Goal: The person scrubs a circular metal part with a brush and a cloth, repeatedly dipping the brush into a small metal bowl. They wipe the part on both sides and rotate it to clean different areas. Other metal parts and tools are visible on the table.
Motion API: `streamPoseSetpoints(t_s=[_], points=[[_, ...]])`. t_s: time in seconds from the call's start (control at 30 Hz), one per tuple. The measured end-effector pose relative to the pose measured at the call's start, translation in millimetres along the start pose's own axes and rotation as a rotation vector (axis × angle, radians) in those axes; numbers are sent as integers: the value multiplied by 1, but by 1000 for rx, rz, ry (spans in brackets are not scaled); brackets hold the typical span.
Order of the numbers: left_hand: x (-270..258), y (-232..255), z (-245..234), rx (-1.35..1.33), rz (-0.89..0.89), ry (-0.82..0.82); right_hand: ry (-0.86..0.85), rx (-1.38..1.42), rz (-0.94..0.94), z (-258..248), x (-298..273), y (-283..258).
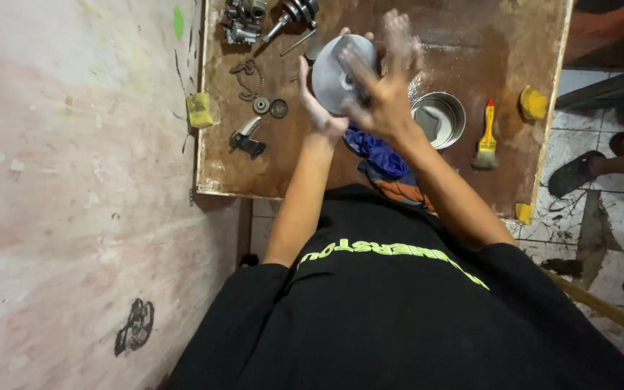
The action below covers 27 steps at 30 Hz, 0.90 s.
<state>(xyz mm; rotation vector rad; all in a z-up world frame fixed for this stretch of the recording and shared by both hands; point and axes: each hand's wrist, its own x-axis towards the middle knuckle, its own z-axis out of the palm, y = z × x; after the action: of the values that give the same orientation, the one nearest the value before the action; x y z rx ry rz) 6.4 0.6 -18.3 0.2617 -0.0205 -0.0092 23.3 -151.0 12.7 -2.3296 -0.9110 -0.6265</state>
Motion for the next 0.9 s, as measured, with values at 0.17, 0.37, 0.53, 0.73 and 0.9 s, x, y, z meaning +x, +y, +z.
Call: streamPoseSetpoints(t_s=[0.17, 0.37, 0.53, 0.73, 0.9], points=[[3, -5, -4, -12, -53, -129, -42, 13, 53, 2, 2, 2], [-1, -5, 12, 222, -51, 63, -97, 100, 2, -4, -8, -15], [10, -13, -17, 311, -143, 79, -55, -28, 267, -7, -7, -11], [2, -21, -7, 204, -133, 53, -29, -86, -39, -8, -15, -18], [-7, -18, 21, 158, -129, 10, -62, -75, 86, -5, -22, -3]])
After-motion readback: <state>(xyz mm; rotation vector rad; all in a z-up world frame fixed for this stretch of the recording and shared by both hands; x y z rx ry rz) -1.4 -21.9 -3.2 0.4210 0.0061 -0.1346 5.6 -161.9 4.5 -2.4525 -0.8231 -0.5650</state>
